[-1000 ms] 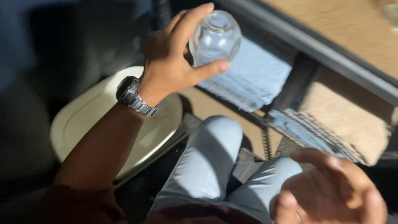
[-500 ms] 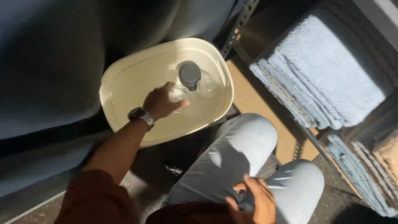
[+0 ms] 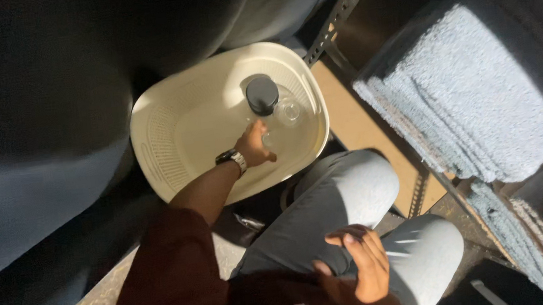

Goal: The person organizes items from a metal shelf into a white plastic basket. They handle several black circular objects, clear glass jars, and rolls of toilet paper, placing them into the basket one by one.

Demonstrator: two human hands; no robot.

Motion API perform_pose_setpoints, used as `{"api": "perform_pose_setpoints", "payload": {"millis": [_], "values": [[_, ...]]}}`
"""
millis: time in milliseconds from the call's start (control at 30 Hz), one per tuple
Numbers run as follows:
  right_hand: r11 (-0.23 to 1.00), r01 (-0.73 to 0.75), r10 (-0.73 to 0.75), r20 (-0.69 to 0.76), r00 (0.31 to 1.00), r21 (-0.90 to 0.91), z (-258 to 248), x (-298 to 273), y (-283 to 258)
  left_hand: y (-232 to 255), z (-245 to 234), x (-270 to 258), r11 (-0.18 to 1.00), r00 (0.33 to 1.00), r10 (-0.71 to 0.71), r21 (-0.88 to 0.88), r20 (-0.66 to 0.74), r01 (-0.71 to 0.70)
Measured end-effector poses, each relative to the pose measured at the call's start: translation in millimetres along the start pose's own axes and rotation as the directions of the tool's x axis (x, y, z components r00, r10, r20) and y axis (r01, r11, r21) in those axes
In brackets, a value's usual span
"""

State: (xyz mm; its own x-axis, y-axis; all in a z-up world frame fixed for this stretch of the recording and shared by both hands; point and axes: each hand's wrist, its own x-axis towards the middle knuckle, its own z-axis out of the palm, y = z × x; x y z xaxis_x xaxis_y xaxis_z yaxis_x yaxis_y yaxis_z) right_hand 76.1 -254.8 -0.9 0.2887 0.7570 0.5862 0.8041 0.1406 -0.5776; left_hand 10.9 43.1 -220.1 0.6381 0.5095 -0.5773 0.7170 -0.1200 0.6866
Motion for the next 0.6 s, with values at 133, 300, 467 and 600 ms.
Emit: {"api": "perform_pose_setpoints", "payload": {"millis": [133, 300, 467, 600], "values": [[0.998, -0.041, 0.041, -0.012, 0.999, -0.052, -3.3, -0.3, -2.1, 2.5, 10.9, 7.8, 0.994, 0.993, -0.113, -0.015, -0.041, 0.112], [0.996, -0.071, 0.072, 0.018, 0.997, -0.061, -13.9, -6.3, 1.6, 8.7, 21.4, 8.3, 0.986, 0.988, -0.146, -0.093, -0.047, 0.141], [0.990, -0.107, 0.109, 0.018, 0.994, -0.088, -18.8, -6.1, -6.1, 1.5, 27.2, 13.7, 0.999, 0.993, -0.011, -0.053, -0.118, 0.004], [0.993, -0.047, 0.042, -0.046, 0.998, -0.112, -28.1, 3.7, -11.1, 5.8, 24.1, 12.0, 0.982, 0.992, -0.059, -0.185, -0.111, 0.038]]}}
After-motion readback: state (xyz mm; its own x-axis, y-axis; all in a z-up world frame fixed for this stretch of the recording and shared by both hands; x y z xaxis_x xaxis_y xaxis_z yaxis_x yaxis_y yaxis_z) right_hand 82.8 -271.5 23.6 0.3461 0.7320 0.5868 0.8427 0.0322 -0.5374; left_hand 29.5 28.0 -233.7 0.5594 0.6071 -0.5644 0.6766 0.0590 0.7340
